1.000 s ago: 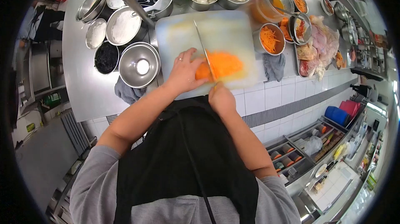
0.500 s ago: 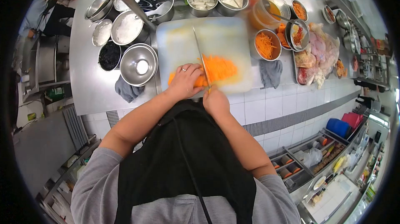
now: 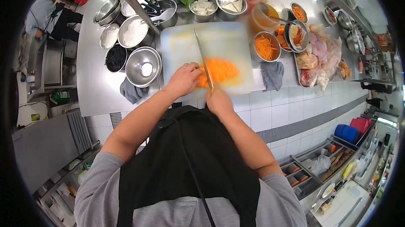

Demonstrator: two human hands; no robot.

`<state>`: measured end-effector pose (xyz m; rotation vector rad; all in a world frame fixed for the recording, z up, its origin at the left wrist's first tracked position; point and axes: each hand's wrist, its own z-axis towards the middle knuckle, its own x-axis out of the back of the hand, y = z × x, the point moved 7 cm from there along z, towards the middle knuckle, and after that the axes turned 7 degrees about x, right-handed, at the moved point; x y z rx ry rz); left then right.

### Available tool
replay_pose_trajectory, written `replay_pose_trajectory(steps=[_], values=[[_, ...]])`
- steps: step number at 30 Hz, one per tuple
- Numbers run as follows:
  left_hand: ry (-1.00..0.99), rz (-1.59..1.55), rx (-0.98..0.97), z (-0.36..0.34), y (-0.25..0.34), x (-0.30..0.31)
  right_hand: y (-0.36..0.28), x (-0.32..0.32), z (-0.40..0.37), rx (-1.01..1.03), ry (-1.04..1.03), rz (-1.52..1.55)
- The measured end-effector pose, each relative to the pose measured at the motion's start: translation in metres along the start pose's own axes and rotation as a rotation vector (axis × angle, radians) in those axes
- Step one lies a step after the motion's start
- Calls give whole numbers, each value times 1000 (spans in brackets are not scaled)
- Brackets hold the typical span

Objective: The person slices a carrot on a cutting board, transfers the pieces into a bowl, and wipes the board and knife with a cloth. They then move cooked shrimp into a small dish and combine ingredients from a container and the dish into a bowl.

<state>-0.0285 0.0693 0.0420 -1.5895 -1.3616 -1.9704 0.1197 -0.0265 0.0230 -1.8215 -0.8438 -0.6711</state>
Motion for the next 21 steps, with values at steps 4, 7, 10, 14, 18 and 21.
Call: replay_pose_trajectory(steps=[4,7,10,14,18,21], values=[[-107,-54,-6,5,-7,-8,-18,12,-7,5,40,-57],[-110,-47,-23,7,-5,-9,-23,15,-10,-65,9,-100],[-125,-41,-31,8,-4,-7,-27,16,-11,-85,-13,-139],[-138,-34,-27,11,-6,-11,-30,21,-11,-65,-3,-164],[-127,-58,-29,12,-8,-10,-28,20,-20,-67,-33,-168],[-113,-75,-35,8,-10,-13,-28,19,-31,-90,-53,-152]])
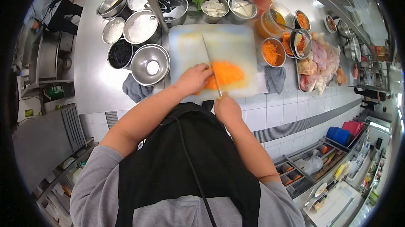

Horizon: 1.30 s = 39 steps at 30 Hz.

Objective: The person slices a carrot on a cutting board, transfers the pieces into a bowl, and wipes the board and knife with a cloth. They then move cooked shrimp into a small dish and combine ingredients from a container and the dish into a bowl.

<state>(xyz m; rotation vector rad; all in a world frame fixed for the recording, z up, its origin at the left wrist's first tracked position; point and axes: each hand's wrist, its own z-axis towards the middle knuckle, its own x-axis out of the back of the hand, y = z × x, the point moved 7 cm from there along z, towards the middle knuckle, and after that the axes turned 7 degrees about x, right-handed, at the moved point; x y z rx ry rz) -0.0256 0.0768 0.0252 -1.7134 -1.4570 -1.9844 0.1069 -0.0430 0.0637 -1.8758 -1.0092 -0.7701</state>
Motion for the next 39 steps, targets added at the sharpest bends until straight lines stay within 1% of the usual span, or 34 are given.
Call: replay_pose_trajectory(steps=[2,4,7,9,12,14,16,18,19,21,23,24,25,27,29,31,32,34,36,37,39], values=[[37,-10,-9,1,-1,-2,9,-17,11,-3,22,-4],[22,-15,10,-1,2,1,12,-27,20,-10,41,-5],[1,-41,30,-1,0,3,9,-23,33,-15,37,-4],[-3,-72,42,2,-1,4,1,-6,32,40,56,-19],[38,-92,42,-2,-3,4,0,0,7,-2,19,-13],[31,-58,44,-1,-2,3,13,-27,16,-2,36,-7],[29,-77,46,-1,-2,4,16,-33,28,9,58,-1],[23,-91,44,-1,-4,3,6,-23,43,66,67,-9],[21,-79,43,0,-4,2,6,-18,36,65,69,-6],[16,-67,48,-1,-6,2,-2,-2,15,1,-2,-13],[19,-70,51,0,-4,2,9,-28,23,7,36,3],[21,-73,55,0,-4,3,8,-31,25,16,74,18],[27,-83,48,-1,-4,4,10,-33,29,17,69,18],[34,-88,39,-2,-5,4,-3,-19,42,44,57,12],[32,-69,57,0,-7,4,-8,-1,26,22,24,7],[67,-92,52,-2,-6,6,-4,-10,21,-4,-15,0],[100,-118,46,-4,-5,8,6,-27,23,-18,11,2],[114,-113,28,-1,-5,9,10,-31,32,-28,40,-3],[113,-103,10,-6,-5,3,-3,-22,43,22,49,6],[112,-107,19,-3,-7,2,-6,-13,39,22,54,6],[113,-111,34,-1,-9,6,-8,-6,23,-8,1,-18]])
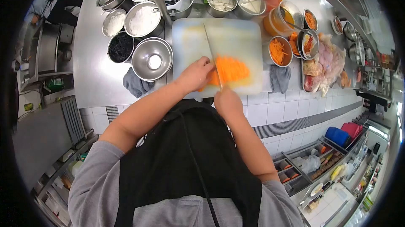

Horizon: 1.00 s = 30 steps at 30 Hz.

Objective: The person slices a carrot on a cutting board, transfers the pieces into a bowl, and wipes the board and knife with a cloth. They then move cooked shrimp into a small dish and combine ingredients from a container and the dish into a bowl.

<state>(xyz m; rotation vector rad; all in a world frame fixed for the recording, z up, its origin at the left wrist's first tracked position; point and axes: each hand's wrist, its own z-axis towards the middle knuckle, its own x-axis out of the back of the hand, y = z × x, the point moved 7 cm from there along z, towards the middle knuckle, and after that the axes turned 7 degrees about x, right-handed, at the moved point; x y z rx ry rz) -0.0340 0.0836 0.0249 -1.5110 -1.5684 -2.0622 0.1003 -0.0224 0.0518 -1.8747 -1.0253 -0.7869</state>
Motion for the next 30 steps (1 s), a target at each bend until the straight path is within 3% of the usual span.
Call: replay_pose_trajectory(steps=[4,10,16,25,30], values=[[-15,-2,42,-2,-3,0,4,-21,-1,-35,15,-3],[-55,35,51,4,-7,-2,-5,2,3,22,3,-14],[-10,0,-13,-1,-3,1,14,-26,-14,-80,-47,-23],[-32,-6,-2,-6,-1,4,-7,6,6,80,29,-9],[-9,-22,-31,-10,3,5,6,-24,-9,-20,5,-14]])
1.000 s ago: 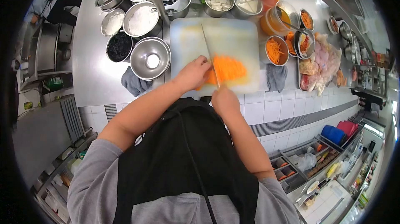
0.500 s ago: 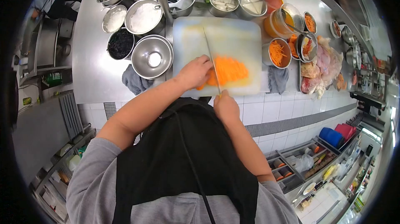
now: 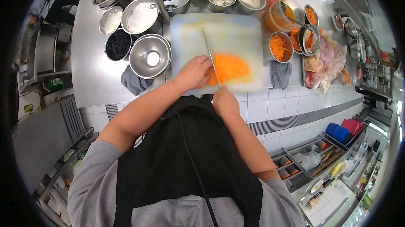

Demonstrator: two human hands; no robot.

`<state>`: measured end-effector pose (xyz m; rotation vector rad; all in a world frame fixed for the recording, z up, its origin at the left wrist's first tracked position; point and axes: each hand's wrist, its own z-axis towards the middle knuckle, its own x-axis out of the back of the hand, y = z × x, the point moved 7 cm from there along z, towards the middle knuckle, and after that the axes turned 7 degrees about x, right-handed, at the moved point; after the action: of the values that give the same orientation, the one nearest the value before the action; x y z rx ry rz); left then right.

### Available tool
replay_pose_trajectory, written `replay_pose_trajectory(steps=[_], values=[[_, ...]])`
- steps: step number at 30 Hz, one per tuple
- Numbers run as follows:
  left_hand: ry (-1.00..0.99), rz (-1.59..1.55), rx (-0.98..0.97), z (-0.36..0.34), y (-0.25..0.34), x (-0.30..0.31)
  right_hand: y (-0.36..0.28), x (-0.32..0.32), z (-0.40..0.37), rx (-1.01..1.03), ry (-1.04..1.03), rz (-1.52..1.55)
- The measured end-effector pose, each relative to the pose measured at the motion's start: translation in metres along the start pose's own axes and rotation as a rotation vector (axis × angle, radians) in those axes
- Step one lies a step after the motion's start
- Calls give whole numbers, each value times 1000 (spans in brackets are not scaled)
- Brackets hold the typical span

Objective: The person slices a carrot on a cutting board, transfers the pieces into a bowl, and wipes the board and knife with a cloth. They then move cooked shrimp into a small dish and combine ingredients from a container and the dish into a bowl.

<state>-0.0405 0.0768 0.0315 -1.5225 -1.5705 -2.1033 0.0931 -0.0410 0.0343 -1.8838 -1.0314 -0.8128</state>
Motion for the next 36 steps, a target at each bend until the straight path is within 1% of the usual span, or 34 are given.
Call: replay_pose_trajectory(steps=[3,6,7,8,9,10,11,13,15,16,18,20,22,24,26,30,32,33,35,36], values=[[24,5,-21,-1,-1,-4,-8,4,23,56,24,4],[54,21,5,3,-4,-2,-17,25,7,64,-14,10],[26,11,-3,3,-5,-2,-16,27,-2,43,-29,2],[-1,0,-11,3,-4,-3,-15,23,-4,42,-32,1],[-5,-4,-6,1,-4,-3,-9,12,-6,-2,-45,5],[10,-3,-6,0,-3,-2,-3,1,-7,-45,-58,10],[27,2,-10,1,-3,0,-1,-7,-2,-45,-61,10],[16,12,-7,4,-6,1,1,-15,13,-11,-6,21],[-3,23,-16,4,-3,4,2,-15,13,8,29,31],[20,-14,14,2,-4,9,3,-13,15,34,58,34],[39,-49,42,-10,-3,19,2,-11,14,38,66,28],[86,46,20,-27,0,28,3,-11,13,36,71,28],[60,59,25,-31,-8,22,3,-12,14,34,61,31],[35,71,28,-29,-13,15,3,-10,14,41,66,35],[108,74,-4,-24,-11,17,4,-11,13,47,66,35],[71,82,22,-23,-4,19,5,-13,14,79,101,52],[222,80,-53,-27,6,29,5,-10,15,82,112,53],[220,79,-55,-27,4,24,5,-10,15,69,89,64],[58,30,-13,-24,-7,4,3,-9,14,57,63,76],[59,30,-12,-23,-8,3,2,-8,13,59,65,83]])
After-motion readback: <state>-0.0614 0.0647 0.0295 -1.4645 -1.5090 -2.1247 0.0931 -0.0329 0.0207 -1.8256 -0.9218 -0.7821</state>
